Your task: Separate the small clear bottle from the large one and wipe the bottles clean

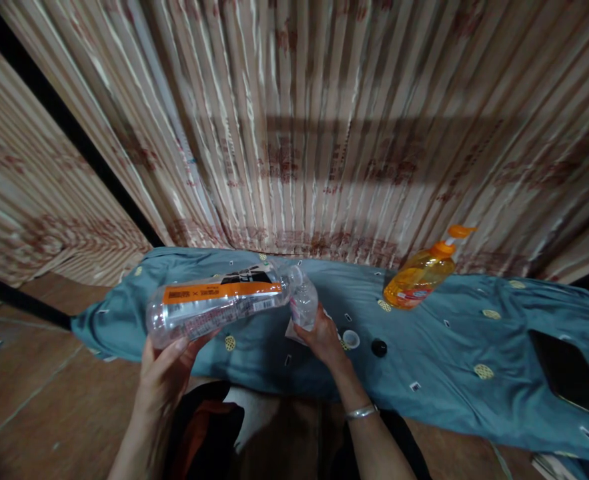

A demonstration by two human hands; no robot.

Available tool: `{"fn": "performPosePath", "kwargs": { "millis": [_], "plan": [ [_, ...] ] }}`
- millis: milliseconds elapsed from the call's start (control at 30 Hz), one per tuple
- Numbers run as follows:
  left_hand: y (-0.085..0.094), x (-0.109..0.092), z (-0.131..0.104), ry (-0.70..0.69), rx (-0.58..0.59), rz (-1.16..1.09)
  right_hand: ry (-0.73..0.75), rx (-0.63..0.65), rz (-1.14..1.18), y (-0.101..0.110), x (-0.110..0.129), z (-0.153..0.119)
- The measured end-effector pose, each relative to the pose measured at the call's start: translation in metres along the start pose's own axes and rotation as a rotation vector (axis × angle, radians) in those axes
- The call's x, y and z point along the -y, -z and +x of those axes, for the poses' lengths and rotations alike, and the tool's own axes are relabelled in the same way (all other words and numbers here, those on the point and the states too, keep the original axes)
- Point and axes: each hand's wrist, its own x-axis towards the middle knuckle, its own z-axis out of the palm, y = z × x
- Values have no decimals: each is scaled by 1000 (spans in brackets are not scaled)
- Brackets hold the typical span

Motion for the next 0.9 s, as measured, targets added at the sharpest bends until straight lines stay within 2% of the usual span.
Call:
{"fn": "performPosePath", "kwargs": {
  "millis": [333,700,900],
  "plan": [
    [2,4,-6,-32,-40,29,36,-23,20,-3,-4,-1],
    [-2,12,-15,-64,-109,49,-13,-15,17,-1,-3,-2],
    [-2,15,-16,-68,-106,33,-15,-31,4,-1,-5,-4]
  ]
}}
